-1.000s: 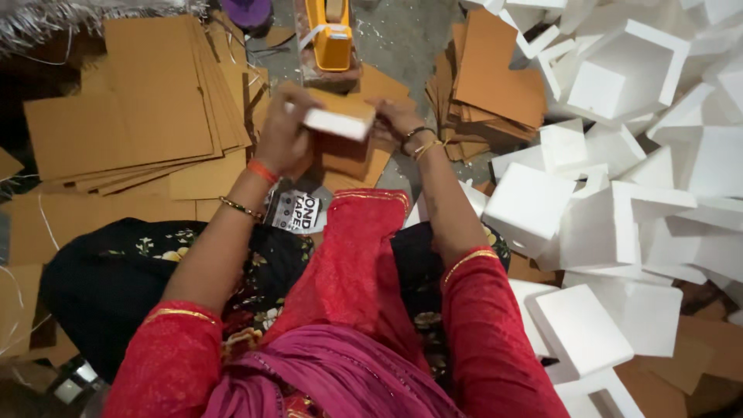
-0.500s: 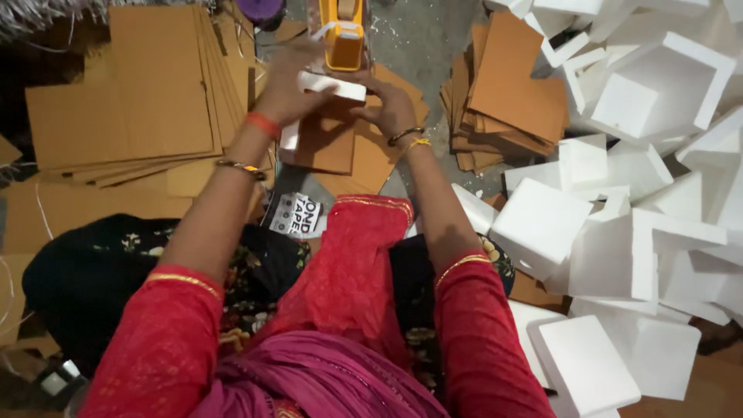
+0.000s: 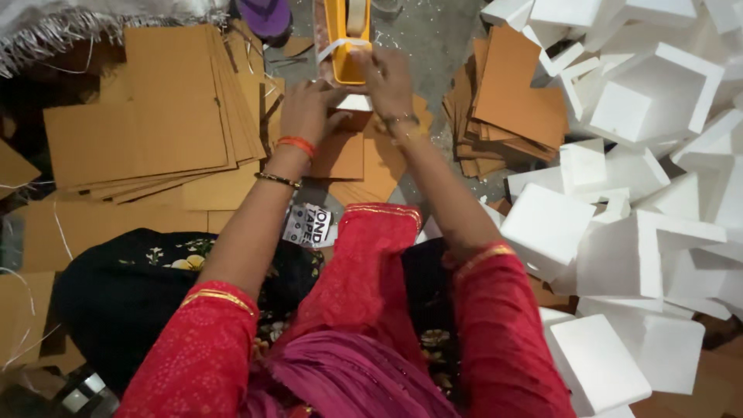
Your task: The person sits on the floor and assembles small white boxes by folding the sides and securing them with clear tape from a yellow dispenser. They repeatedly pick up white box components, fold them into shape, apply tape, and place the finished boxes into a pile.
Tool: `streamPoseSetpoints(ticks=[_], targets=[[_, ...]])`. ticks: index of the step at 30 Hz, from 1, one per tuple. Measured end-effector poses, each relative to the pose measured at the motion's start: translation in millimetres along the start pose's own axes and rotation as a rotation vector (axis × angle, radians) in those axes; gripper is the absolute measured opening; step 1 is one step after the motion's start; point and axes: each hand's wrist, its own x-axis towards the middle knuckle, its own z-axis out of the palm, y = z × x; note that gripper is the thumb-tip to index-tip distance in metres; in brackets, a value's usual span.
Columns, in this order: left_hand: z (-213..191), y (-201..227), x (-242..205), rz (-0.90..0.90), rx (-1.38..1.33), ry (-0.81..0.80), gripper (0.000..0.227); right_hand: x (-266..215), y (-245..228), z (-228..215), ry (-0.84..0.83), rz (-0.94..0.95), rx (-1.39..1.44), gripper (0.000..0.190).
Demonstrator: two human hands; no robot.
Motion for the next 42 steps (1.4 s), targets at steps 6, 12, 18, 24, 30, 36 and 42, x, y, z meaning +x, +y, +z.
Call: streamPoseSetpoints(ticks=[6,12,18,24,30,36,42], targets=[[12,1,5,-0.117,-0.021,-0.058,0.046,-83,53,-6,-0.018,0.518,0.14,0.035],[8,3,3,-0.104,0.01,-0.047,0.053,-52,33,-10,-0.177,0.12,-1.034,0.057],[7,7,2,-0.133,0.011,-0.055,0.05,3,55,-9,-0.342,0.014,0.068,0.052],[5,6,-1,-0.108,-0.005,-0.067,0.052,73,102,-8,-0.348,0.342,0.176,0.034],[-18,18,-43,0.152,0.012,0.124,0.051,-4,53,-25,-0.543,0.492,0.09,0.042],[-50,38,-71,0.397,-0.06,0.184,0.042,-56,77,-30,-0.425,0.347,0.151,0.055],[-37,21,-67,0.068,-0.156,0.376,0.042,-69,54,-48,-0.32,0.458,0.126,0.059]])
